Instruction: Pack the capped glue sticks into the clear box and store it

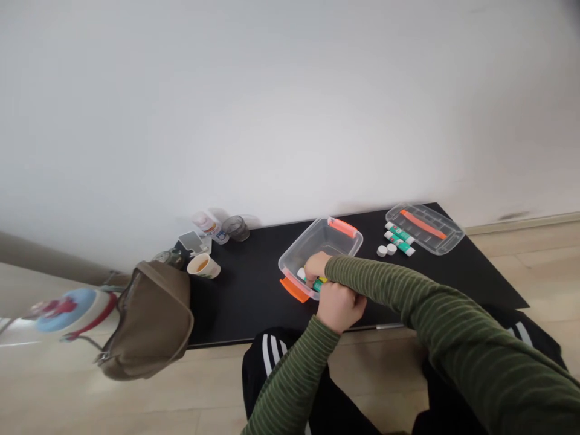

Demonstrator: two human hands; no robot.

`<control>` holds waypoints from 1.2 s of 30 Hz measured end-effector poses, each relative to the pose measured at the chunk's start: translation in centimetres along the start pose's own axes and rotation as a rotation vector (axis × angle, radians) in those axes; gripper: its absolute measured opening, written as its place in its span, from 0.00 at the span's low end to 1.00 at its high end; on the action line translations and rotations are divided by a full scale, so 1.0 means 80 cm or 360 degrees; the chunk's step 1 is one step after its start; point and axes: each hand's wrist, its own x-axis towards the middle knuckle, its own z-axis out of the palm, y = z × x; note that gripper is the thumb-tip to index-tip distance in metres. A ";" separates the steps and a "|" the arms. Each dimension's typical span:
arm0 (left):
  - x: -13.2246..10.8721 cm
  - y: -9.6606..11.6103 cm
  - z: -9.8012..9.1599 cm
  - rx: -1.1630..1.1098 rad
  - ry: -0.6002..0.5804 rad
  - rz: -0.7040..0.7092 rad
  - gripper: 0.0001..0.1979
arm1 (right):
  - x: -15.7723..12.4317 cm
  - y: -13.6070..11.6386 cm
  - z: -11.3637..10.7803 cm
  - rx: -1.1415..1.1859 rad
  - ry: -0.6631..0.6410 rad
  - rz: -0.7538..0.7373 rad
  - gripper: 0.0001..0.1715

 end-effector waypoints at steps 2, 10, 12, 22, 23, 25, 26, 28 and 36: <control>0.001 0.000 0.000 0.0015 -0.0011 -0.0006 0.09 | -0.006 0.003 -0.004 -0.0126 -0.0127 0.0115 0.15; 0.013 -0.012 0.005 -0.0188 0.0124 -0.0009 0.08 | -0.065 0.024 -0.061 -0.0161 0.0207 0.0082 0.33; 0.016 -0.016 0.001 -0.0387 0.0199 -0.0026 0.10 | -0.097 0.036 -0.075 -0.0088 0.0569 0.0018 0.35; 0.013 0.005 0.010 -0.1120 0.0409 -0.0481 0.16 | -0.238 0.134 0.026 -0.0077 0.1231 -0.0245 0.19; 0.014 0.011 0.014 -0.0934 0.0245 -0.0463 0.17 | -0.239 0.138 0.041 -0.0091 0.1140 -0.0224 0.17; 0.019 0.021 0.022 -0.0546 -0.0037 -0.0479 0.15 | -0.236 0.144 0.064 -0.0065 0.1010 -0.0161 0.17; 0.022 0.026 0.026 -0.0395 -0.0132 -0.0517 0.14 | -0.234 0.147 0.072 -0.0045 0.0966 -0.0120 0.17; 0.028 0.033 0.032 -0.0204 -0.0242 -0.0591 0.14 | -0.230 0.150 0.081 -0.0037 0.0918 -0.0024 0.17; 0.043 0.036 0.048 -0.0117 -0.0303 -0.0730 0.14 | -0.236 0.165 0.083 -0.0086 0.0897 0.0284 0.13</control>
